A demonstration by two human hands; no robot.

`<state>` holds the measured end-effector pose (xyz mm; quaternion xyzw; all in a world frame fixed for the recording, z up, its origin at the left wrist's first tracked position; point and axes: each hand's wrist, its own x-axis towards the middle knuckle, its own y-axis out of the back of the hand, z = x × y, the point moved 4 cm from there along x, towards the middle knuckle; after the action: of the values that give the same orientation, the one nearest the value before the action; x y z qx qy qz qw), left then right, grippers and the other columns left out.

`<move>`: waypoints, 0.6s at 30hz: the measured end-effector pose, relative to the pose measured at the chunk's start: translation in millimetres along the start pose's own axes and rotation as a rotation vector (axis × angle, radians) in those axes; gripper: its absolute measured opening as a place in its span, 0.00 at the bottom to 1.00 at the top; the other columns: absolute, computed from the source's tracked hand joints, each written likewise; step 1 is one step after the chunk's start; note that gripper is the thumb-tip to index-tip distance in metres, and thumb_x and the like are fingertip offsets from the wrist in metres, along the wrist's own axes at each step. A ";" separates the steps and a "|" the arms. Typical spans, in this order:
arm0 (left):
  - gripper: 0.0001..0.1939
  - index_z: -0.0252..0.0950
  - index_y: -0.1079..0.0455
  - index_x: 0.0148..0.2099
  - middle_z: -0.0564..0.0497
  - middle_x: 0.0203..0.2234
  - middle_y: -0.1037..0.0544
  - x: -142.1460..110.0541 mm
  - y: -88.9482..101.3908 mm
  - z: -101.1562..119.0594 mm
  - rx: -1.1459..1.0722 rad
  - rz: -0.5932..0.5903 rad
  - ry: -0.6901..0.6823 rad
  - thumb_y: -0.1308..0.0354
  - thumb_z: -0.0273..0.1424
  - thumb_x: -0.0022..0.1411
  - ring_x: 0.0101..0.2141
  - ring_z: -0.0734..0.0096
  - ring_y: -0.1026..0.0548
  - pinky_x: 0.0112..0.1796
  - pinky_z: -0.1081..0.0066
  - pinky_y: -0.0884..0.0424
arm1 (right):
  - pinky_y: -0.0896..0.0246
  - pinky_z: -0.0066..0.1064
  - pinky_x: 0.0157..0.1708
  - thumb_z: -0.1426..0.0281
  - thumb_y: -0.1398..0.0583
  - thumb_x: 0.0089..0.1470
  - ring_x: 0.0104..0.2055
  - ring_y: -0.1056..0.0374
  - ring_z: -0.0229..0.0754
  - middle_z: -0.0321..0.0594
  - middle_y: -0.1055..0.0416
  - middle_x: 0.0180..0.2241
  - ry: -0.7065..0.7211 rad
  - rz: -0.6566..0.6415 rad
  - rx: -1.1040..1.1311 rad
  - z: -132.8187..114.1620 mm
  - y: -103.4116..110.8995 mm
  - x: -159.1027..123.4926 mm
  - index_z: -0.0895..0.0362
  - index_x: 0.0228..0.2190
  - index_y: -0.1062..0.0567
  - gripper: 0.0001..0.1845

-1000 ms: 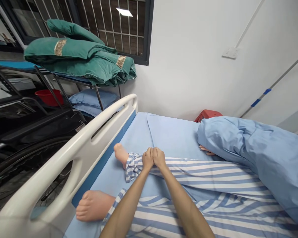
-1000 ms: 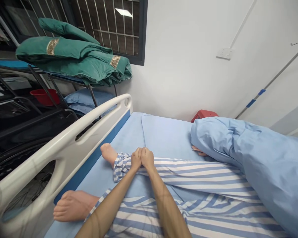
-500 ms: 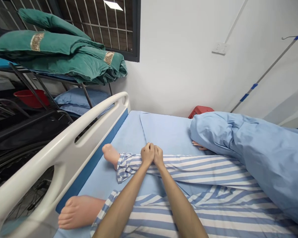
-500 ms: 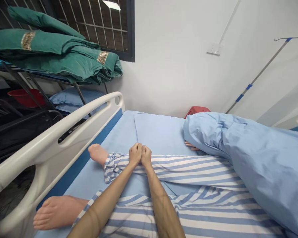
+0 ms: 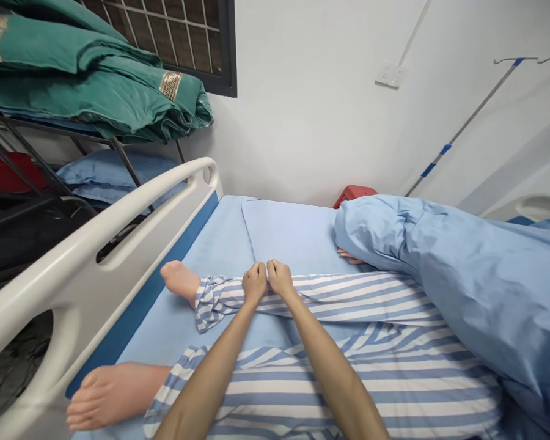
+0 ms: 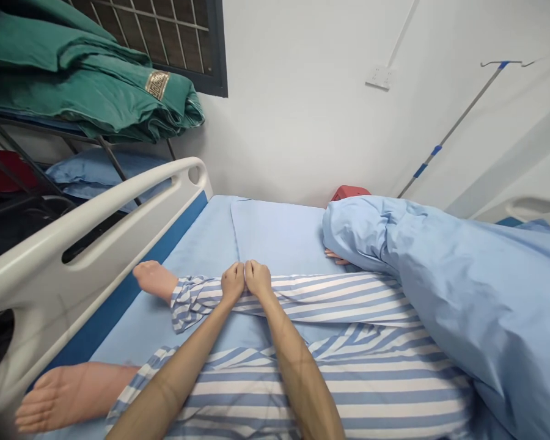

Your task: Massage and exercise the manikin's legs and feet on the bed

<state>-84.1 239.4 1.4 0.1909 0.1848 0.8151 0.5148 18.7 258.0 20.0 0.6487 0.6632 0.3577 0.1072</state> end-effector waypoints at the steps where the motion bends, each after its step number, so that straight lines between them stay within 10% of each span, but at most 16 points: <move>1: 0.17 0.39 0.44 0.23 0.55 0.18 0.36 -0.5 -1.4 2.0 -0.011 0.002 -0.004 0.53 0.30 0.66 0.25 0.72 0.39 0.30 0.71 0.48 | 0.57 0.30 0.27 0.66 0.53 0.63 0.23 0.47 0.38 0.32 0.44 0.17 -0.030 0.034 0.033 5.2 1.1 -2.7 0.52 0.18 0.43 0.20; 9: 0.20 0.40 0.51 0.20 0.58 0.14 0.44 -2.1 -19.3 43.9 -0.237 0.087 -0.038 0.53 0.28 0.64 0.21 0.74 0.43 0.28 0.72 0.46 | 0.51 0.28 0.26 0.68 0.53 0.61 0.23 0.46 0.36 0.30 0.45 0.17 -0.195 0.138 0.319 21.4 6.2 -0.6 0.52 0.17 0.46 0.20; 18: 0.18 0.39 0.45 0.20 0.56 0.16 0.39 -2.7 -32.8 27.4 -0.118 0.002 -0.022 0.54 0.31 0.63 0.23 0.74 0.41 0.28 0.72 0.47 | 0.51 0.30 0.30 0.66 0.52 0.63 0.24 0.47 0.37 0.31 0.43 0.18 -0.067 0.047 0.088 13.1 39.1 0.8 0.52 0.19 0.42 0.20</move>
<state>-44.1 253.1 8.3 0.1694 0.1306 0.8230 0.5262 57.2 259.3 34.8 0.6799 0.6587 0.3087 0.0924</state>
